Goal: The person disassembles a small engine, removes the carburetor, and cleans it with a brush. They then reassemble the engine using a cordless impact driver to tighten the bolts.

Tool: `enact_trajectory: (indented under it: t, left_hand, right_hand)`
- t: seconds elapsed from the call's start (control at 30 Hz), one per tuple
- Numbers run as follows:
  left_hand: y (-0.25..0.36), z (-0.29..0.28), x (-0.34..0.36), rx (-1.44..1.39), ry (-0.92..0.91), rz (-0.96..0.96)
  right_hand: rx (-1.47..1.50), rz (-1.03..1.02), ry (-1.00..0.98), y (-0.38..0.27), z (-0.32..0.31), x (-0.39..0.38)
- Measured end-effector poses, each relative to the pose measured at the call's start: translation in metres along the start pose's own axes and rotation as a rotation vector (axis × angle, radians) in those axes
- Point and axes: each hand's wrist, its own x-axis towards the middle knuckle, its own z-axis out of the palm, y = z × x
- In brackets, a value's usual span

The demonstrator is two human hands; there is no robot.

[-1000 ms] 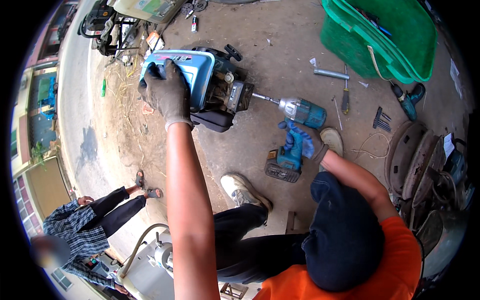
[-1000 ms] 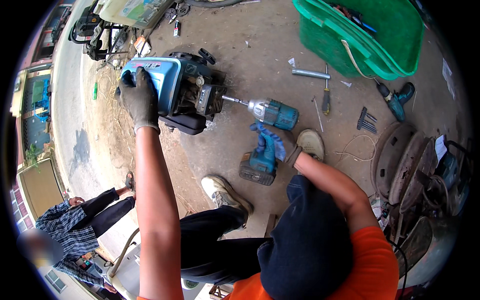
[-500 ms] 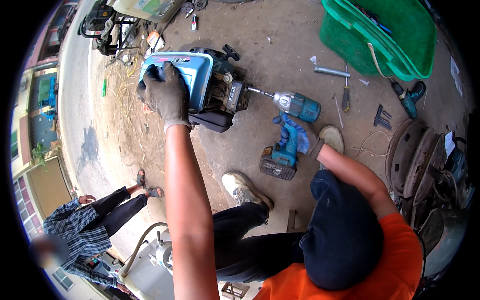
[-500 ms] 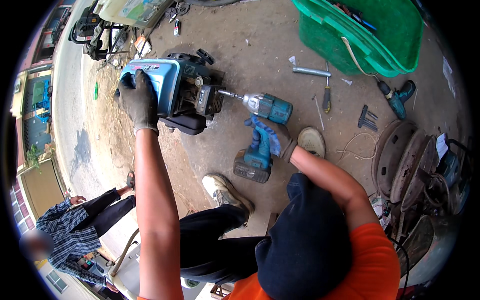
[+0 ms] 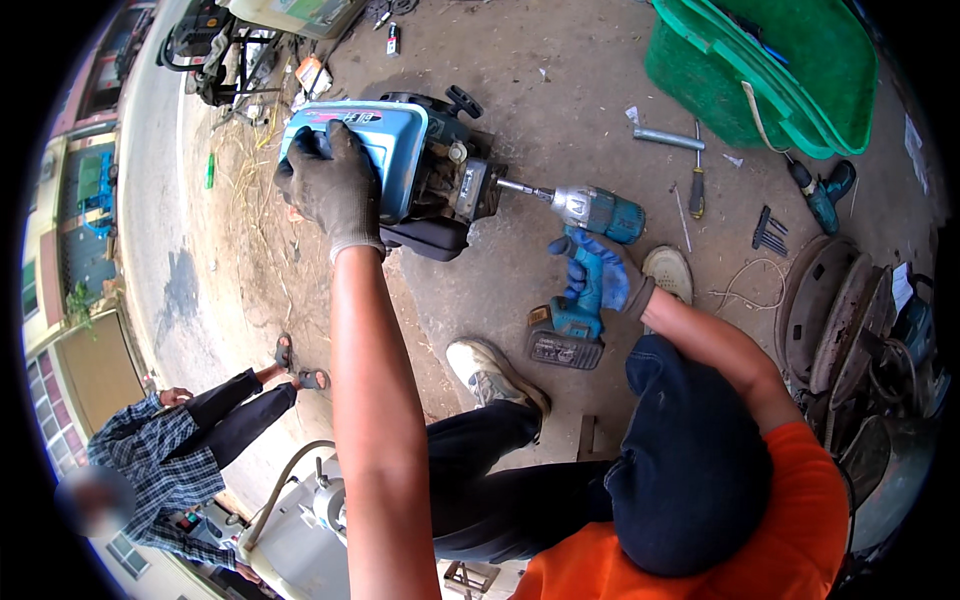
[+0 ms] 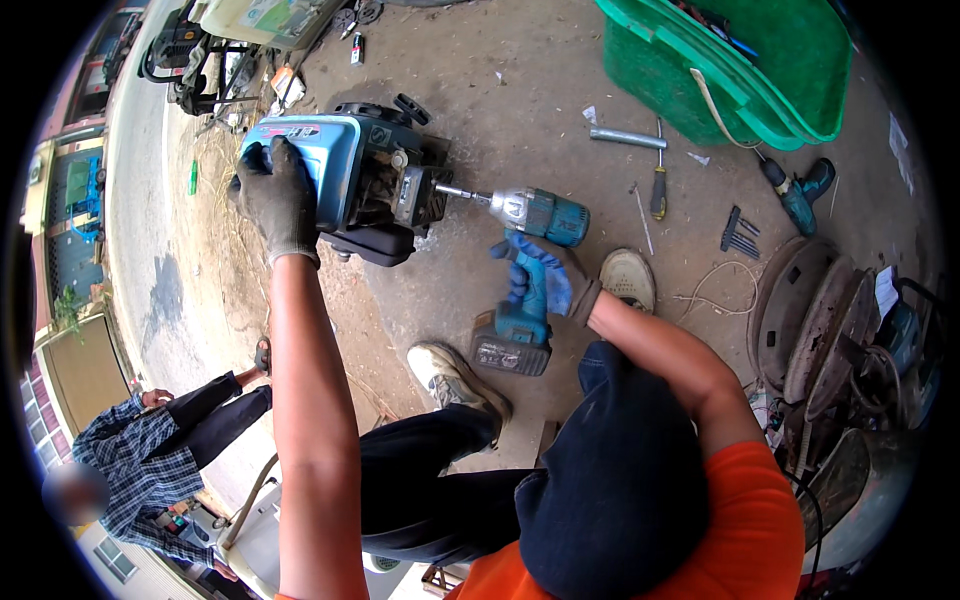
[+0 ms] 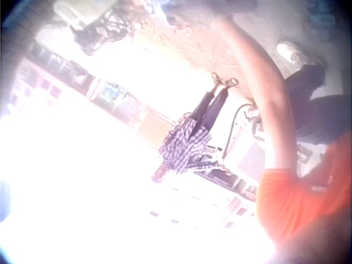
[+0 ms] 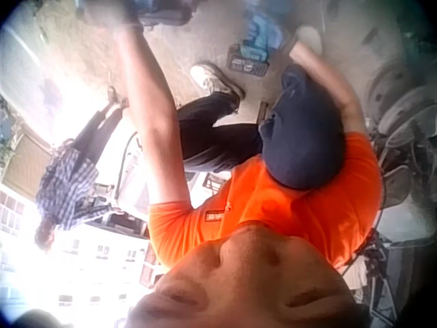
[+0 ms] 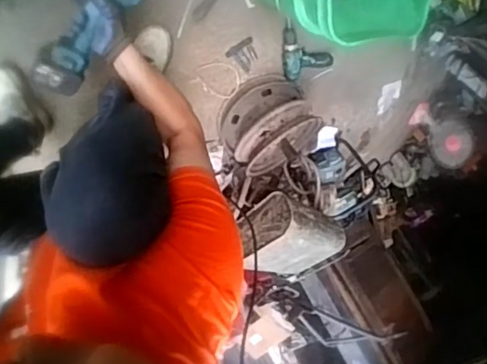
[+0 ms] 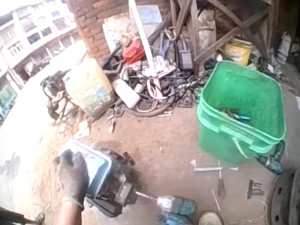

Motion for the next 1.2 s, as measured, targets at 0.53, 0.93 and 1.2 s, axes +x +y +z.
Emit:
enact_trajectory:
  t: [0.53, 0.93, 1.2]
  left_hand:
    - [-0.003, -0.006, 0.000, -0.062, -0.041, 0.080]
    - [0.002, -0.008, -0.005, -0.056, -0.027, 0.010]
    - [0.004, -0.010, -0.006, -0.074, -0.032, 0.005]
  right_hand:
    - [0.020, 0.059, -0.041, -0.002, -0.006, 0.006]
    - [-0.131, -0.208, 0.035, 0.025, 0.000, 0.009]
    - [-0.024, -0.152, -0.038, 0.027, -0.005, 0.007]
